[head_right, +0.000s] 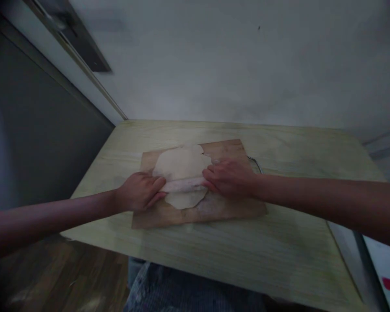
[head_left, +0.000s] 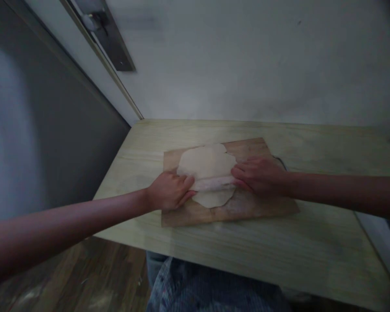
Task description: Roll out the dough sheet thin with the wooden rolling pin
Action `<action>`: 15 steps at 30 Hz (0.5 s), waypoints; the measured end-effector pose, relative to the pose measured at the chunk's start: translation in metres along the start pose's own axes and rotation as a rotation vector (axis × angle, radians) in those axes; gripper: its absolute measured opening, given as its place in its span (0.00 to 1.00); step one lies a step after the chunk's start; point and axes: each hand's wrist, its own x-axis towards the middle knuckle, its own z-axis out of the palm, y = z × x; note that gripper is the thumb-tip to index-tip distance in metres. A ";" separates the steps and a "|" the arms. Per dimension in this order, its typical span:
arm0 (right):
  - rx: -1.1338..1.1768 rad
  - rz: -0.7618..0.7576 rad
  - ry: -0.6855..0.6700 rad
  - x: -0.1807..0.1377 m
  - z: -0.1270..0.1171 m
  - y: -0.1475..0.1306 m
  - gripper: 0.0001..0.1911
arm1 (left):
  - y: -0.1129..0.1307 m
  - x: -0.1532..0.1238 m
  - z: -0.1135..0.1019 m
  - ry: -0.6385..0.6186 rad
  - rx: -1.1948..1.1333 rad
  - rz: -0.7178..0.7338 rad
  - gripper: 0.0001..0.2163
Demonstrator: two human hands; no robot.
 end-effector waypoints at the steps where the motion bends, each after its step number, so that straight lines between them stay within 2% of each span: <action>1: 0.016 0.010 -0.031 0.001 -0.001 0.001 0.18 | 0.000 0.000 -0.002 -0.018 0.004 -0.006 0.15; 4: 0.061 0.022 -0.131 0.003 -0.004 0.007 0.20 | -0.003 0.001 -0.011 -0.067 0.013 0.006 0.17; 7: 0.077 -0.027 -0.197 0.007 -0.007 0.014 0.20 | -0.010 0.006 -0.018 -0.117 0.002 0.057 0.19; 11: 0.060 -0.114 -0.237 0.015 -0.011 0.020 0.22 | -0.016 0.016 -0.020 -0.173 -0.023 0.110 0.22; 15: 0.086 -0.162 -0.228 0.021 -0.008 0.024 0.26 | -0.016 0.022 -0.018 -0.164 -0.037 0.077 0.23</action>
